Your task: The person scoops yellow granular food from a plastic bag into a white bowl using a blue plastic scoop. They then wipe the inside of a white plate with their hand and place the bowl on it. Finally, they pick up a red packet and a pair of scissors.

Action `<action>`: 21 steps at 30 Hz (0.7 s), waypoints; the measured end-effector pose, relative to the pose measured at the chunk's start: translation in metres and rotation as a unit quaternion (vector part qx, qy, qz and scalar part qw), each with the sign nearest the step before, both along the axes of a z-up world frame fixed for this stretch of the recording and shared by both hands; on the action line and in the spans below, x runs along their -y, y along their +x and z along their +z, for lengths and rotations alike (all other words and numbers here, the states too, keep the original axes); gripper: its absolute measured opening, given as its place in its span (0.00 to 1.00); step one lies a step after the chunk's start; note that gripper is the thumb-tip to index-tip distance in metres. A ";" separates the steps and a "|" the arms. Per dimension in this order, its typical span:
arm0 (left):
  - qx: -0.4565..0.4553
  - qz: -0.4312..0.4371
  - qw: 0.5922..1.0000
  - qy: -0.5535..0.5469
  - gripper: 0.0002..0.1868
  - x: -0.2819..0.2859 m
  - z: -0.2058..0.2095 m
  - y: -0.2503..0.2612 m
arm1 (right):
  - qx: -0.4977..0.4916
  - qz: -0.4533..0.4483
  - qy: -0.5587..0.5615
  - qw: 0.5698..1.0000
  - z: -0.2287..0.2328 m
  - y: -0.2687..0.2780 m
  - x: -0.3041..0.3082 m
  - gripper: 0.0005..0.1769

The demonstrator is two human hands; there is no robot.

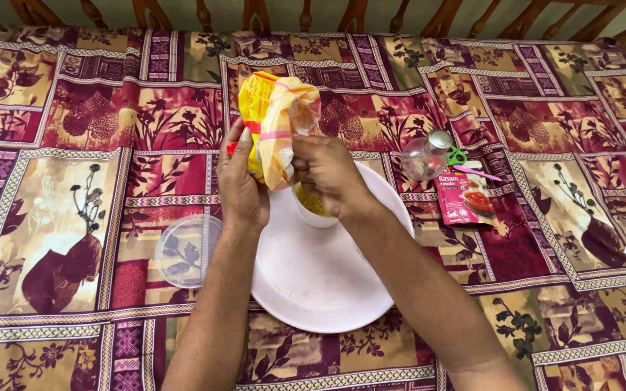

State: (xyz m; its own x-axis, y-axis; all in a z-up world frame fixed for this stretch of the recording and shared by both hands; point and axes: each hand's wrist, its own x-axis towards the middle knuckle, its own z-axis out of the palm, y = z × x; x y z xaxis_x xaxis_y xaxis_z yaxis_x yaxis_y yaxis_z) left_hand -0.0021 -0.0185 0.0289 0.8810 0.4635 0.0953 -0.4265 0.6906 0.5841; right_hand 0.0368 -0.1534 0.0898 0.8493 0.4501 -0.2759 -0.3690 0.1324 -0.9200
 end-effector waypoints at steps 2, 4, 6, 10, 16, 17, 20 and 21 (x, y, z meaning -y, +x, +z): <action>0.004 0.003 1.000 -0.001 0.24 -0.001 -0.003 -0.001 | -0.050 0.005 0.050 0.997 0.001 0.000 0.002 0.10; 0.018 0.002 1.000 -0.006 0.23 -0.002 -0.007 0.000 | -0.078 0.008 0.075 0.994 0.002 0.000 0.002 0.09; 0.054 -0.060 0.996 -0.048 0.23 -0.004 -0.014 0.001 | -0.085 0.006 0.076 0.993 0.004 -0.002 0.004 0.09; 0.036 -0.087 0.988 -0.122 0.24 -0.010 -0.027 0.006 | -0.066 -0.002 0.078 0.995 0.012 -0.005 0.018 0.08; 0.077 -0.141 0.977 -0.139 0.23 -0.009 -0.036 0.004 | -0.073 -0.006 0.088 0.993 0.022 -0.018 0.040 0.08; 0.078 -0.152 0.973 -0.154 0.24 -0.008 -0.035 0.003 | -0.074 -0.003 0.090 0.993 0.024 -0.020 0.043 0.07; 0.083 -0.178 0.964 -0.179 0.25 -0.007 -0.030 0.001 | -0.083 0.005 0.112 0.990 0.026 -0.025 0.054 0.07; 0.085 -0.183 0.964 -0.175 0.25 -0.006 -0.028 0.000 | -0.086 0.008 0.122 0.989 0.027 -0.026 0.058 0.07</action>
State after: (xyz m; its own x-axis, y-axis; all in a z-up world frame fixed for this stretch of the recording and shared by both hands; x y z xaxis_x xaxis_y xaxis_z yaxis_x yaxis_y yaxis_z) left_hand -0.0021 -0.0123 0.0005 0.9769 0.1556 0.1467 -0.1868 0.9549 0.2308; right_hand 0.0107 -0.2118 0.1168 0.7914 0.5336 -0.2983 -0.5217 0.3352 -0.7845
